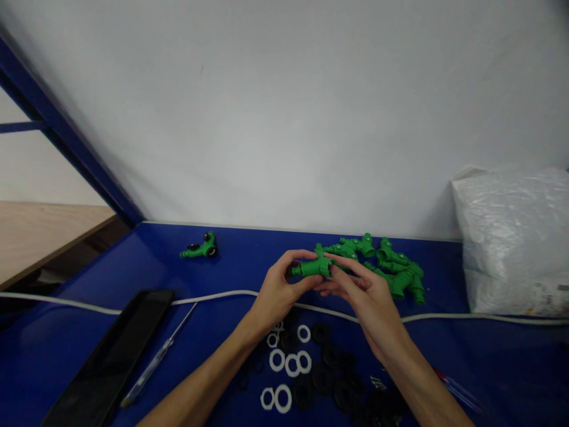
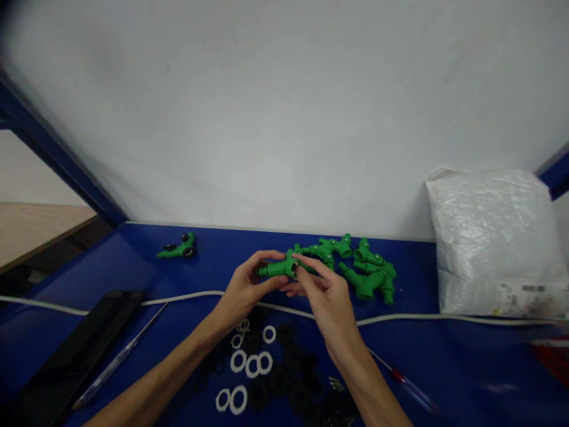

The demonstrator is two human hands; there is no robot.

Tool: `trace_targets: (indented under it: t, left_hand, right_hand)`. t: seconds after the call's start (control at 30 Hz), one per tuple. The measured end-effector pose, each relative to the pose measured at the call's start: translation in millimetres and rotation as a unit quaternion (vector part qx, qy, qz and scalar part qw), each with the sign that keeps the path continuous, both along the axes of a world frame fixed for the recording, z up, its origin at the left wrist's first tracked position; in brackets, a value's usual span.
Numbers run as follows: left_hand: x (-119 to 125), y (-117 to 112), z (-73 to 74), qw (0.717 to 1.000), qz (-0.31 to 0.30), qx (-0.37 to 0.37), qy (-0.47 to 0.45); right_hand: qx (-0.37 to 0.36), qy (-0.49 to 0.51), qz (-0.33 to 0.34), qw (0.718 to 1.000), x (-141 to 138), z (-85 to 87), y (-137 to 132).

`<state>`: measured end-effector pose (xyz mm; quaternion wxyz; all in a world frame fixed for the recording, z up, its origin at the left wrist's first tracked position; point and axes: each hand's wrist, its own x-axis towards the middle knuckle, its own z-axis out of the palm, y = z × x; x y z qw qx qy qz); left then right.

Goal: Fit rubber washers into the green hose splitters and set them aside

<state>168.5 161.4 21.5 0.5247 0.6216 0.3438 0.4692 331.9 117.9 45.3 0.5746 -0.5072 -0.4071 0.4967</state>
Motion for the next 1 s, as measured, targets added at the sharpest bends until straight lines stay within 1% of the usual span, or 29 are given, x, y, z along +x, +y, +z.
trace_targets:
  t: [0.17, 0.27, 0.43, 0.53, 0.63, 0.77, 0.83, 1.0]
  left_hand:
    - [3.3, -3.4, 2.5, 0.999, -0.035, 0.003, -0.027]
    - [5.1, -3.7, 1.6, 0.998, -0.038, -0.01, -0.051]
    - [5.2, -1.3, 0.0, 0.991, -0.043, -0.058, -0.11]
    - [3.8, -0.1, 2.4, 0.989, -0.041, -0.08, -0.118]
    - [2.1, 0.6, 5.1, 0.991, -0.033, -0.077, -0.107]
    - [0.7, 1.5, 6.3, 0.989, -0.038, -0.079, -0.117]
    - [0.3, 2.5, 5.5, 0.985, -0.047, -0.096, -0.134]
    - [-0.3, 6.8, 0.2, 0.971, -0.07, -0.146, -0.177]
  right_hand:
    - [-0.004, 0.011, -0.021, 1.0, 0.1, -0.5, -0.2]
    - [-0.008, 0.017, -0.021, 1.0, 0.9, -1.1, -0.2]
    - [-0.011, 0.031, -0.004, 0.999, 1.0, 3.0, -0.8]
    - [-0.023, 0.052, 0.012, 0.998, 0.8, 6.7, -2.1]
    - [-0.039, 0.069, 0.032, 0.996, 1.2, 8.1, -3.1]
    - [-0.06, 0.044, 0.05, 0.996, 1.7, 5.7, -2.4]
    - [-0.047, 0.021, 0.052, 0.997, 1.4, 3.6, -1.1]
    - [0.022, -0.051, 0.026, 0.998, -0.5, -0.1, 1.3]
